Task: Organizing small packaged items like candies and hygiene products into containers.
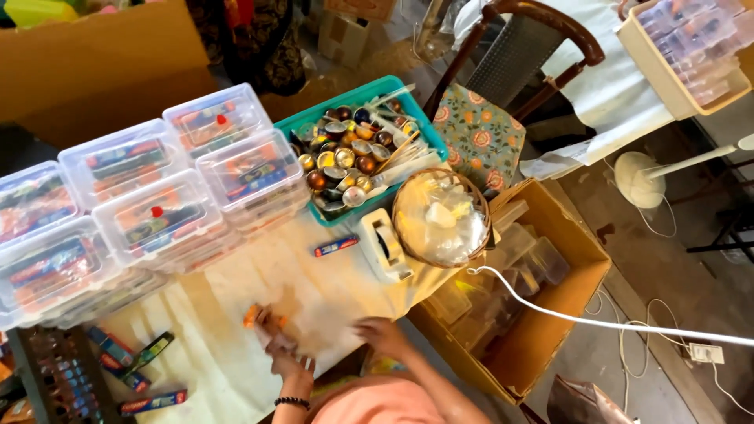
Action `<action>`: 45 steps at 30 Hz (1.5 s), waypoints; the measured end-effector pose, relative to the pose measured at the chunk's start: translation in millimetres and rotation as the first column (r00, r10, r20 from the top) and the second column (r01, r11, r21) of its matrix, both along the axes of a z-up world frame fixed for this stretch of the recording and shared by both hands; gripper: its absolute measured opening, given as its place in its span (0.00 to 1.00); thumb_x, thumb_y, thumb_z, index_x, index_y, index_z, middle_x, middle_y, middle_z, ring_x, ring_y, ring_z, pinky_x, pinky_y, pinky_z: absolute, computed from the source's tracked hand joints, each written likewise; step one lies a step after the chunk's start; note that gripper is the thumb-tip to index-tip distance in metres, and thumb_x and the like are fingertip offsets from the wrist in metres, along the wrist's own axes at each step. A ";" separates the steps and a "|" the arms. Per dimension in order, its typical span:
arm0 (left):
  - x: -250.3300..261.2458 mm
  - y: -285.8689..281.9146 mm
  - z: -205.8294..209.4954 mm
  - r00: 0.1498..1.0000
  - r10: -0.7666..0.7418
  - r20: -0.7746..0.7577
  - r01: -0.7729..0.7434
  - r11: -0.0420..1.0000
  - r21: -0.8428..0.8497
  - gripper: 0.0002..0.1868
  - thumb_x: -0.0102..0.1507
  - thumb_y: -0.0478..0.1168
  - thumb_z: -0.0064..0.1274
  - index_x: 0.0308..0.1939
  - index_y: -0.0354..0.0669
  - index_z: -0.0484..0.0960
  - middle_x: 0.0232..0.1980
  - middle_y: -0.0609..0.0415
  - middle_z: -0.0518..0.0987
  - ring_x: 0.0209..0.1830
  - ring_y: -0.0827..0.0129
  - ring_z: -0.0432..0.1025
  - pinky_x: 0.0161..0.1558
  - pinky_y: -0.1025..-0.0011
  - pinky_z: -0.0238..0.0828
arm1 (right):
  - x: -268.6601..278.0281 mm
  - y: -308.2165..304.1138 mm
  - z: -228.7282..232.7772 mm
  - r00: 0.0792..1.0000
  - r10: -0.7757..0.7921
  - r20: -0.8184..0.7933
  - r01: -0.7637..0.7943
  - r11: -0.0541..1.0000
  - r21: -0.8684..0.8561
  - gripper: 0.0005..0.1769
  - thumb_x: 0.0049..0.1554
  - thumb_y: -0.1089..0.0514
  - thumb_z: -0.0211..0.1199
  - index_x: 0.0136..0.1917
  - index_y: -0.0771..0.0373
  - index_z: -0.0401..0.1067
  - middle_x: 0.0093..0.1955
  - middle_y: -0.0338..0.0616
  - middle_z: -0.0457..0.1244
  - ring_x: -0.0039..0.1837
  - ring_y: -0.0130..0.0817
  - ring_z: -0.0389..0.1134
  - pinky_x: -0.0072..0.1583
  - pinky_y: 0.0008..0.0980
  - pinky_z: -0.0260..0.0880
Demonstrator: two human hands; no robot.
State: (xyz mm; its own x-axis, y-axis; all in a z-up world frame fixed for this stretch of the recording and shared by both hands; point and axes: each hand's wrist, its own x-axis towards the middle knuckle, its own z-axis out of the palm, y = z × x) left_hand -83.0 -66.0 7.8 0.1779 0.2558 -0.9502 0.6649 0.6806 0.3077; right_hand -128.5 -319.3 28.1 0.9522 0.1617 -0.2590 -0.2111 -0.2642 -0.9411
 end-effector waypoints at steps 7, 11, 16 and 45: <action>-22.5 -93.5 -40.8 0.775 -0.479 0.412 0.564 0.818 -0.111 0.31 0.66 0.53 0.48 0.69 0.42 0.70 0.69 0.43 0.73 0.56 0.57 0.67 0.51 0.65 0.66 | -56.3 -292.3 -70.0 0.535 -0.700 0.473 0.833 0.342 -0.435 0.14 0.60 0.58 0.60 0.57 0.65 0.75 0.51 0.52 0.71 0.53 0.40 0.71 0.57 0.38 0.70; -40.3 -207.7 -57.3 0.698 -0.312 0.645 0.666 0.613 -0.424 0.20 0.69 0.45 0.48 0.61 0.40 0.66 0.55 0.48 0.68 0.47 0.60 0.64 0.47 0.65 0.67 | 15.8 -371.4 -67.7 0.545 -0.723 0.425 0.822 0.361 -0.440 0.27 0.54 0.56 0.66 0.66 0.65 0.72 0.51 0.57 0.69 0.52 0.47 0.71 0.55 0.42 0.70; 17.6 -342.9 -9.1 -0.105 -0.724 0.682 0.652 0.468 0.597 0.22 0.62 0.39 0.55 0.58 0.37 0.72 0.57 0.49 0.69 0.53 0.62 0.72 0.54 0.67 0.76 | 68.0 -408.7 -152.4 0.743 -0.633 0.219 0.666 0.667 -0.335 0.28 0.51 0.56 0.67 0.65 0.62 0.73 0.54 0.53 0.73 0.54 0.52 0.75 0.57 0.44 0.74; 32.7 -364.5 45.7 0.398 -0.871 0.288 0.786 0.486 0.384 0.19 0.70 0.53 0.53 0.46 0.39 0.79 0.39 0.45 0.81 0.38 0.52 0.77 0.42 0.56 0.76 | -133.1 -364.2 -228.9 0.842 -0.346 -0.414 0.392 0.919 0.031 0.30 0.51 0.54 0.71 0.64 0.71 0.72 0.44 0.47 0.70 0.43 0.33 0.69 0.45 0.33 0.71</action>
State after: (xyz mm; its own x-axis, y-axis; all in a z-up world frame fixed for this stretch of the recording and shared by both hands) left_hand -50.4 -430.5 53.5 0.7220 -0.1004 -0.6845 0.6535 -0.2262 0.7224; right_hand -261.6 -683.6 -200.8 0.7699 -0.1316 -0.6245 -0.6292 0.0074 -0.7772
